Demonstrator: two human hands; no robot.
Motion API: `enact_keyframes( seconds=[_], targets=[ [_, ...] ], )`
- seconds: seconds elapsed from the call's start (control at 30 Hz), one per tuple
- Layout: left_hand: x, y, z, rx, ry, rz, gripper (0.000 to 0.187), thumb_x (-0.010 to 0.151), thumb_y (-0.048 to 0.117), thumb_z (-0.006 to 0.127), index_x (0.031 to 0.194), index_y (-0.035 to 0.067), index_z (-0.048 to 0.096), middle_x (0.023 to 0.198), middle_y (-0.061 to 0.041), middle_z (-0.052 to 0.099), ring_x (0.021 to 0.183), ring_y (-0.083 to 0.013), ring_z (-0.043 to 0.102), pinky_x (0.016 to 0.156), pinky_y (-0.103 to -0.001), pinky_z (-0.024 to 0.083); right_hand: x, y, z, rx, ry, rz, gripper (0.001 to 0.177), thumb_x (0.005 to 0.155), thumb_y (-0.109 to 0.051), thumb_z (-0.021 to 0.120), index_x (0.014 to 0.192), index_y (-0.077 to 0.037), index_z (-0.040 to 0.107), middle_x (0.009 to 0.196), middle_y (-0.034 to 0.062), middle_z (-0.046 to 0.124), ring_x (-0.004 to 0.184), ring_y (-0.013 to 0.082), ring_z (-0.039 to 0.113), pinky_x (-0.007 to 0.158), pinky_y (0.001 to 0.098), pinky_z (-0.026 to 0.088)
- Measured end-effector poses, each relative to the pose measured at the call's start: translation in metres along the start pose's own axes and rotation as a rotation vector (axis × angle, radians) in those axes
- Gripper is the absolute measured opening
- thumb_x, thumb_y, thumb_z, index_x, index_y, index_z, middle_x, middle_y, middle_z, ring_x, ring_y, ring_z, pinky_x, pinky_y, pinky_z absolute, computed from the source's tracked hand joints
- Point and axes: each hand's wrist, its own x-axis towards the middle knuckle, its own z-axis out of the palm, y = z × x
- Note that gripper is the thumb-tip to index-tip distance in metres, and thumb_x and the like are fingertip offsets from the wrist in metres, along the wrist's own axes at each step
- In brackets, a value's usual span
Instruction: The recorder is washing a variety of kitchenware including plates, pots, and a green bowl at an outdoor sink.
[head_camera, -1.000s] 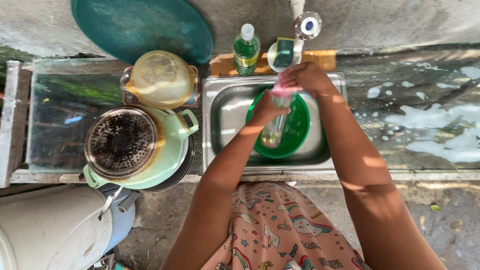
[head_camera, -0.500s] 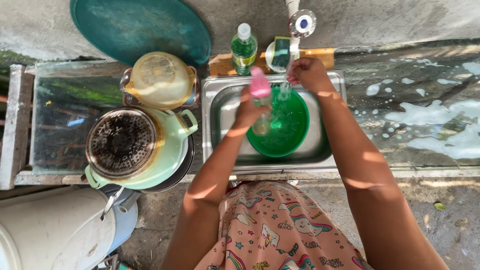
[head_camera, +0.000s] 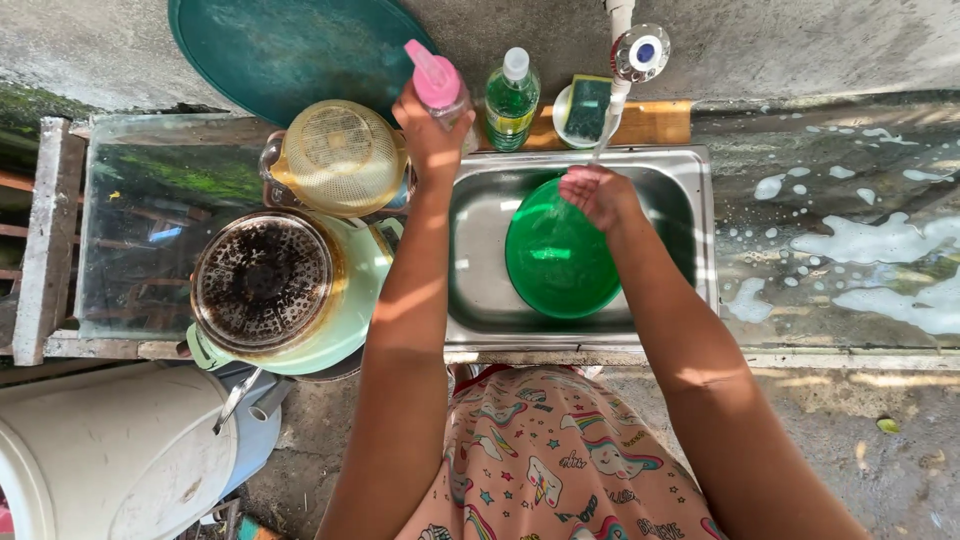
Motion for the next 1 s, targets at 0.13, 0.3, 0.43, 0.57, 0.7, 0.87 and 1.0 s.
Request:
enact_keyframes(
  seconds=[0.13,0.3,0.43,0.57,0.7,0.87,1.0],
  targets=[
    [0.002,-0.029,0.023,0.084,-0.026,0.075,0.102,0.066,0.015,0.097,0.146,0.000,0.035,0.135,-0.026,0.050,0.124,-0.0409,0.054,0.107,-0.044,0.045,0.014,0.014,-0.021,0.238,0.093,0.079,0.040,0.108,-0.022,0.038,0.111,0.010,0.061,0.094,0.0213,0.072,0.090,0.0325,0.073,0.091,0.0466,0.062],
    [-0.005,-0.059,0.036,0.048,-0.057,0.115,0.098,0.071,0.014,0.095,0.147,0.000,0.035,0.137,-0.024,0.051,0.127,-0.0404,0.055,0.109,-0.044,0.045,0.007,0.013,-0.014,0.305,0.148,0.101,0.041,0.107,-0.023,0.037,0.107,0.009,0.062,0.097,0.0218,0.072,0.095,0.0337,0.072,0.094,0.0453,0.060],
    [-0.013,-0.042,0.024,0.039,-0.086,0.045,0.094,0.072,0.012,0.094,0.147,0.001,0.038,0.137,-0.023,0.052,0.127,-0.0406,0.054,0.109,-0.045,0.045,0.007,0.016,-0.013,0.236,0.137,0.054,0.033,0.106,-0.017,0.042,0.105,0.007,0.065,0.096,0.0205,0.071,0.093,0.0318,0.072,0.092,0.0437,0.061],
    [-0.024,-0.027,0.015,0.079,-0.075,-0.034,0.102,0.069,0.013,0.094,0.151,0.000,0.034,0.137,-0.024,0.051,0.129,-0.0415,0.051,0.111,-0.045,0.042,0.013,0.017,-0.013,0.156,0.181,0.079,0.029,0.105,-0.015,0.043,0.105,0.005,0.064,0.092,0.0165,0.071,0.085,0.0280,0.073,0.081,0.0402,0.063],
    [-0.033,-0.051,0.021,0.106,-0.045,-0.006,0.110,0.070,0.015,0.094,0.154,-0.002,0.026,0.144,-0.027,0.046,0.136,-0.0446,0.045,0.116,-0.047,0.036,0.078,0.034,-0.048,-0.149,0.272,-0.028,0.030,0.106,-0.020,0.047,0.115,-0.005,0.072,0.086,0.0037,0.066,0.072,0.0174,0.059,0.059,0.0317,0.047],
    [-0.048,-0.056,0.017,0.109,-0.025,0.014,0.115,0.076,0.019,0.093,0.158,-0.007,0.016,0.152,-0.034,0.033,0.143,-0.0504,0.034,0.120,-0.050,0.029,0.080,-0.011,-0.023,-0.019,0.321,-0.048,0.022,0.103,-0.025,0.058,0.115,-0.009,0.068,0.093,0.0038,0.061,0.071,0.0225,0.061,0.061,0.0330,0.055],
    [-0.075,-0.057,0.025,0.139,0.008,0.090,0.108,0.080,0.021,0.090,0.157,-0.006,0.019,0.153,-0.033,0.034,0.142,-0.0498,0.036,0.122,-0.051,0.030,0.107,-0.011,-0.049,0.069,0.140,0.009,0.024,0.108,-0.028,0.065,0.116,-0.007,0.056,0.099,0.0108,0.057,0.074,0.0256,0.060,0.064,0.0389,0.054]
  ],
)
